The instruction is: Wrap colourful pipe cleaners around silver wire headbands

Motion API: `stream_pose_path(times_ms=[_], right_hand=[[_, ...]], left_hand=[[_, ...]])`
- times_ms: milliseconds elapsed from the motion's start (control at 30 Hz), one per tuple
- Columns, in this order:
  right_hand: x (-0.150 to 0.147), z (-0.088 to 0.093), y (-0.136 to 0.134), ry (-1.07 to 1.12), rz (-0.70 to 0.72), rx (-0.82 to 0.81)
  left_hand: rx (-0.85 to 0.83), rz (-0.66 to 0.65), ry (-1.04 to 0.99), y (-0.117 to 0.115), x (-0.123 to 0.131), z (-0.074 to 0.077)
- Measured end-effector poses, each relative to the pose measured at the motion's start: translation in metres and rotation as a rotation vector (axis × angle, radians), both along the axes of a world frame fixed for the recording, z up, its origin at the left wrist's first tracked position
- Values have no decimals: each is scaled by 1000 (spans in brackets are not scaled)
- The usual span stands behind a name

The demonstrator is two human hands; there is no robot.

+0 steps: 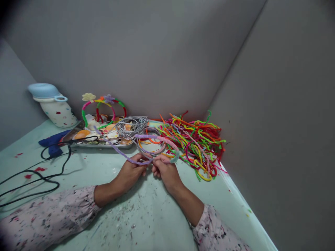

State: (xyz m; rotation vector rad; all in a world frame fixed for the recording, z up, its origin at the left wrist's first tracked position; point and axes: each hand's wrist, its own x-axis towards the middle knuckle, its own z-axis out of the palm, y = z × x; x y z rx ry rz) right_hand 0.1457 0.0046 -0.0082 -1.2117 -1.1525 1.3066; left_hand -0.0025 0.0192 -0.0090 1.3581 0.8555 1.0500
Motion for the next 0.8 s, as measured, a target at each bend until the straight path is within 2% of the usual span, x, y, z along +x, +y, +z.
stream_pose_path(times_ms=[267,600,800], right_hand=[[0,1,0,-7,36,-4],[1,2,1,7,78,-3],[1,2,0,-8,99,5]], left_hand=[[-63,-11,-87,1,1,5],[-42,-76,-125,1,2,7],[-17,-4,-59,1,-1,3]])
